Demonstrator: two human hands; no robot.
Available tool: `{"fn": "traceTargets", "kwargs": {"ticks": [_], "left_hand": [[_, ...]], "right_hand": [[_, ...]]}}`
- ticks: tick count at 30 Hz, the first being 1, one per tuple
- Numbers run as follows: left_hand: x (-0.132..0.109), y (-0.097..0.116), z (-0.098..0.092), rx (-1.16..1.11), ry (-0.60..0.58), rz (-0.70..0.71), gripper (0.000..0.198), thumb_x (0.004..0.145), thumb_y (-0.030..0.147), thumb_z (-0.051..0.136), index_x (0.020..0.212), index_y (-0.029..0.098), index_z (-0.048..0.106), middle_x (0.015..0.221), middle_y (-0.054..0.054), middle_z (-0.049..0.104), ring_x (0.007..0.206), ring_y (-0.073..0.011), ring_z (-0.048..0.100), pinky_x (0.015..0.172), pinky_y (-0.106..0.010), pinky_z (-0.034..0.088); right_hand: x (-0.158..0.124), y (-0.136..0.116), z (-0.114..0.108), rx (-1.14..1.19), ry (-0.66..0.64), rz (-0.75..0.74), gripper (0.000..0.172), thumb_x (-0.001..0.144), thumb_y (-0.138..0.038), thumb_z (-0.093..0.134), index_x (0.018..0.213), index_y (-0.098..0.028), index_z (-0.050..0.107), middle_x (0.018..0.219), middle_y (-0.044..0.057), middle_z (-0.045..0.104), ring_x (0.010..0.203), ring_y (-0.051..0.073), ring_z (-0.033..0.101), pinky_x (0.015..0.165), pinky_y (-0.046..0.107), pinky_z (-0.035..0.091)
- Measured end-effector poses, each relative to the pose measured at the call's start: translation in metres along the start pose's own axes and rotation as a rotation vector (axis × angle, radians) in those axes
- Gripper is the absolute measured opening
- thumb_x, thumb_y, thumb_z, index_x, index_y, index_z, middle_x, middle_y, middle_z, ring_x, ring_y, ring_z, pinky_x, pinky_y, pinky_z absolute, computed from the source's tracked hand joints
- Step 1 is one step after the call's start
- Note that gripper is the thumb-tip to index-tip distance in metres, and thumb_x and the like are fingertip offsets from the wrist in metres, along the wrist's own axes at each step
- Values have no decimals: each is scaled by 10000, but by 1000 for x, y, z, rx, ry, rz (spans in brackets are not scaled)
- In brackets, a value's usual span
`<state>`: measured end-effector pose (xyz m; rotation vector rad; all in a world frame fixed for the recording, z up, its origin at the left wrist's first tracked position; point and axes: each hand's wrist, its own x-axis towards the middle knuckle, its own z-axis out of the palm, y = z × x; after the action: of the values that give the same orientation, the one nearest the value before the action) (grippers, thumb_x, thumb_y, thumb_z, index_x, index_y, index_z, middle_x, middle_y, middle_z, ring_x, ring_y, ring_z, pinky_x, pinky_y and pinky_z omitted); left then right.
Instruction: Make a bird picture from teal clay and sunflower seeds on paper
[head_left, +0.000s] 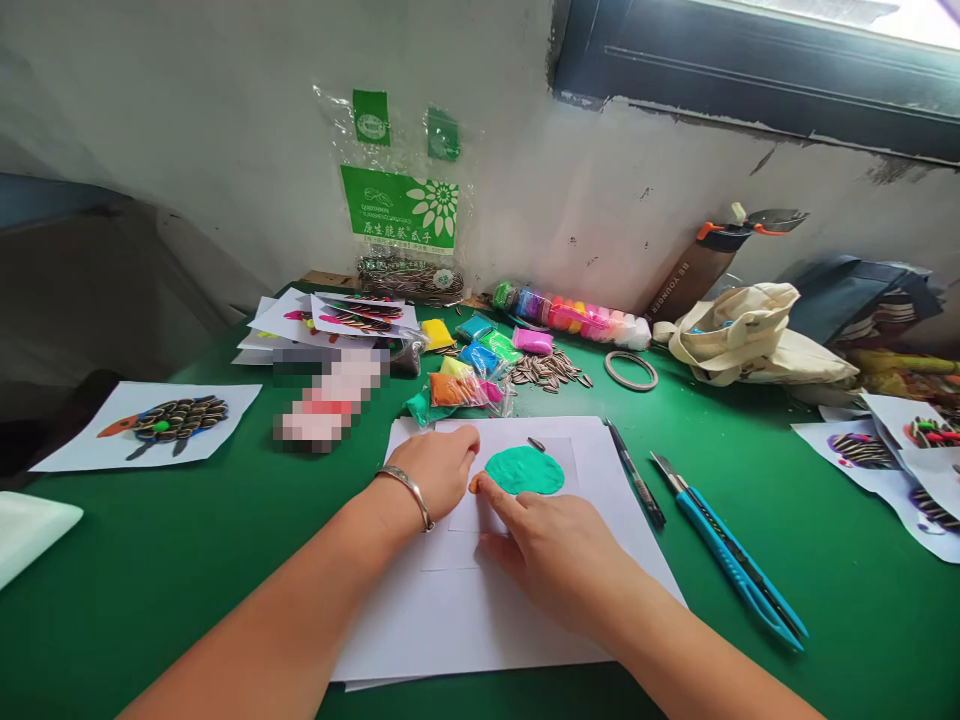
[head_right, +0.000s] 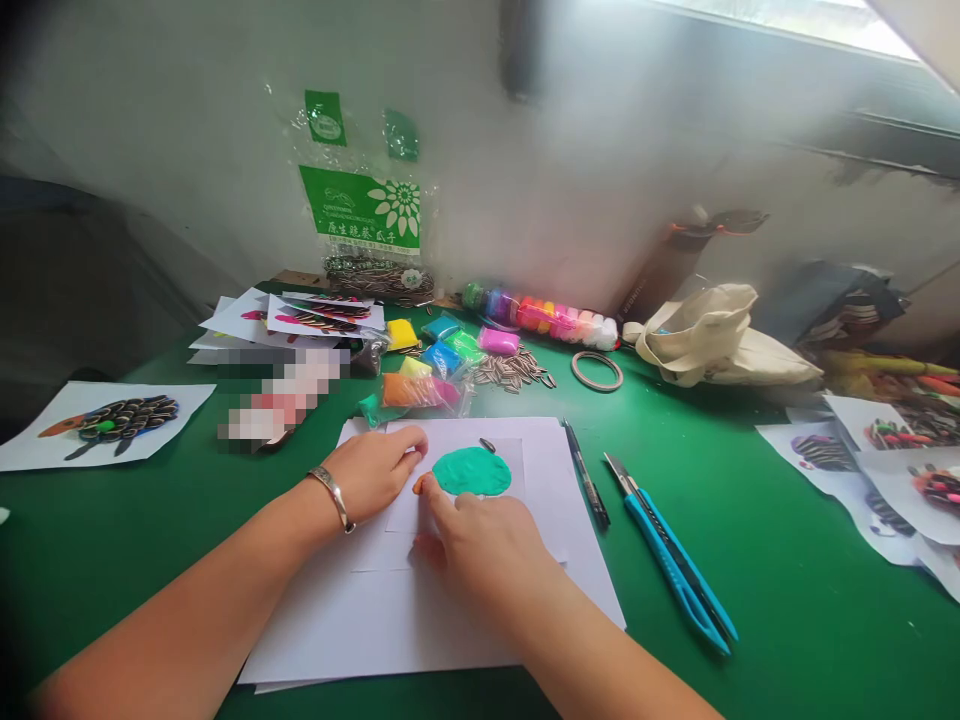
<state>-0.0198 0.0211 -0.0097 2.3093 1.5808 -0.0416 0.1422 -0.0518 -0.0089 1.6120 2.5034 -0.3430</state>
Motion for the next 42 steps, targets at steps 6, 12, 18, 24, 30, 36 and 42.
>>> {"fn": "traceTargets", "kwargs": {"ticks": [6, 12, 18, 24, 30, 36, 42], "left_hand": [[1, -1, 1, 8, 7, 4, 236, 889, 287, 344, 940, 285, 574, 794, -25, 685, 751, -242, 635, 535, -289, 335], [1, 0, 0, 9, 3, 6, 230, 889, 284, 346, 938, 284, 571, 783, -25, 681, 753, -247, 636, 537, -291, 339], [1, 0, 0, 7, 1, -5, 244, 885, 284, 342, 950, 286, 576, 815, -31, 689, 764, -247, 638, 542, -291, 349], [0, 1, -2, 1, -10, -13, 263, 886, 285, 327, 960, 292, 579, 818, -32, 692, 763, -254, 638, 560, -302, 371], [0, 1, -2, -8, -16, -14, 263, 880, 279, 332, 957, 292, 584, 829, -29, 696, 773, -257, 641, 565, -304, 378], [0, 1, -2, -18, -11, -14, 267, 881, 277, 335, 962, 289, 590, 845, -32, 699, 775, -257, 641, 570, -307, 390], [0, 2, -3, -23, -12, -10, 261, 887, 274, 339, 964, 284, 589, 853, -37, 700, 777, -254, 645, 584, -309, 406]], "right_hand": [[0, -2, -4, 55, -11, 44, 545, 890, -375, 469, 1407, -280, 324, 816, 29, 699, 686, 224, 647, 501, 283, 335], [6, -1, 2, 97, 24, 67, 460, 879, -394, 467, 1326, -293, 424, 769, 11, 688, 632, 200, 628, 480, 275, 275], [2, -1, 3, 79, 13, 34, 526, 900, -402, 443, 1404, -300, 334, 768, 11, 688, 643, 205, 630, 488, 278, 287], [2, -5, -2, 45, -12, 31, 532, 917, -436, 408, 1423, -290, 331, 836, 36, 700, 684, 226, 650, 500, 295, 327], [3, -3, 1, 70, -10, 25, 552, 908, -415, 433, 1432, -294, 311, 823, 28, 704, 683, 220, 653, 511, 288, 357], [2, -4, 0, 34, -14, 15, 541, 917, -423, 423, 1430, -288, 321, 852, 41, 704, 702, 216, 656, 528, 286, 381], [1, -4, -2, 18, 31, -10, 522, 918, -403, 422, 1416, -266, 345, 836, 39, 704, 683, 212, 655, 518, 290, 372]]}}
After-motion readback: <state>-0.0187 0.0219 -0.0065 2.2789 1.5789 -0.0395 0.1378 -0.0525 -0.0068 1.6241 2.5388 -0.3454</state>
